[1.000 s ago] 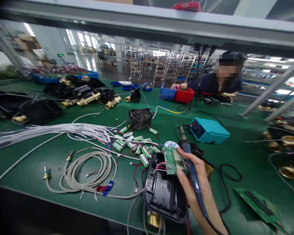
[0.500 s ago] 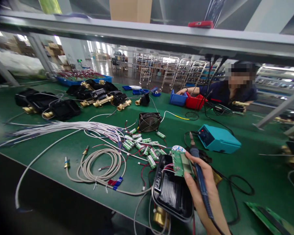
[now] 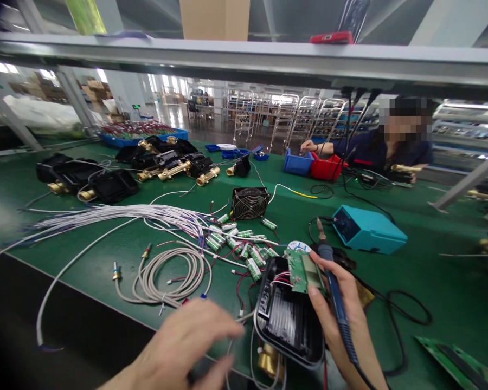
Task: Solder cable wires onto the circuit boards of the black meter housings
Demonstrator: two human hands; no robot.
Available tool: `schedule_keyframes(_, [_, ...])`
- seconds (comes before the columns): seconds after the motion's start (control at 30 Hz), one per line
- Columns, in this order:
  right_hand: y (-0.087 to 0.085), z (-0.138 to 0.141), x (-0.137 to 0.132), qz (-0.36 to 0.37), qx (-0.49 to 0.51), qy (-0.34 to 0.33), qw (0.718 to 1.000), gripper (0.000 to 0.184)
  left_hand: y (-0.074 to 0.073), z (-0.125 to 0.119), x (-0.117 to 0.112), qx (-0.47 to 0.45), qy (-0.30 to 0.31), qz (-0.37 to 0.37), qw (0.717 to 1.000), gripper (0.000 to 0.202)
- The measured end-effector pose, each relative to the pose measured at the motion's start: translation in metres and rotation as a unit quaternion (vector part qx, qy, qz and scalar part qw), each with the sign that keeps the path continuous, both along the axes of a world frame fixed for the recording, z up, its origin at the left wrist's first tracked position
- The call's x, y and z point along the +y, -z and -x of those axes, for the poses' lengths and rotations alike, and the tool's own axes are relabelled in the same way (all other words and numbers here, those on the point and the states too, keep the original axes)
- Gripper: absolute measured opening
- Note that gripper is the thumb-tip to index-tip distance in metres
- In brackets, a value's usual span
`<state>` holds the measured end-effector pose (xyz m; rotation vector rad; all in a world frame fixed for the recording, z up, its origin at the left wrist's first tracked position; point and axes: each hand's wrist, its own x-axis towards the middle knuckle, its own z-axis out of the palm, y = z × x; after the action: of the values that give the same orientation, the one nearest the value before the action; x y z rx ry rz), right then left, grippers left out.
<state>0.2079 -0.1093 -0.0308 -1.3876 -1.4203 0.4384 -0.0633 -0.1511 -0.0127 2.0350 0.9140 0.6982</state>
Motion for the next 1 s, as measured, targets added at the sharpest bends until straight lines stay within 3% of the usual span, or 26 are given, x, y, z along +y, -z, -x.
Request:
schedule_keyframes(0.03, [0.000,0.001,0.000,-0.001,0.001,-0.002,1.000,0.050,0.004,-0.001,0.009,0.072,-0.100,-0.037,0.992,0.027])
schedule_keyframes(0.1, [-0.002,0.002,-0.001,-0.002,0.001,-0.001,1.000,0.048,0.012,0.000,0.024,0.211,-0.258,-0.084,0.939,0.020])
schedule_keyframes(0.17, [-0.004,0.004,-0.002,-0.003,-0.001,0.000,1.000,0.046,0.022,0.003,0.035,0.269,-0.314,-0.083,0.907,0.011])
schedule_keyframes(0.37, [-0.005,0.005,-0.002,-0.015,-0.013,-0.008,1.000,0.045,0.040,0.021,0.058,0.163,-0.313,-0.002,0.936,0.017])
schedule_keyframes(0.53, [0.000,0.004,-0.001,-0.031,-0.012,-0.017,0.999,0.043,0.026,0.043,0.072,-0.057,-0.290,0.106,0.949,0.008])
schedule_keyframes(0.6, [0.000,0.003,-0.001,-0.034,-0.013,-0.019,0.999,0.043,0.015,0.051,0.074,-0.158,-0.298,0.124,0.933,0.016])
schedule_keyframes(0.77, [-0.002,0.002,-0.001,-0.039,-0.044,0.003,0.998,0.042,-0.004,0.060,0.075,-0.355,-0.347,0.115,0.860,0.038])
schedule_keyframes(1.0, [-0.001,0.003,-0.002,-0.031,-0.011,-0.011,0.999,0.042,-0.020,0.062,0.073,-0.493,-0.369,0.039,0.787,0.036])
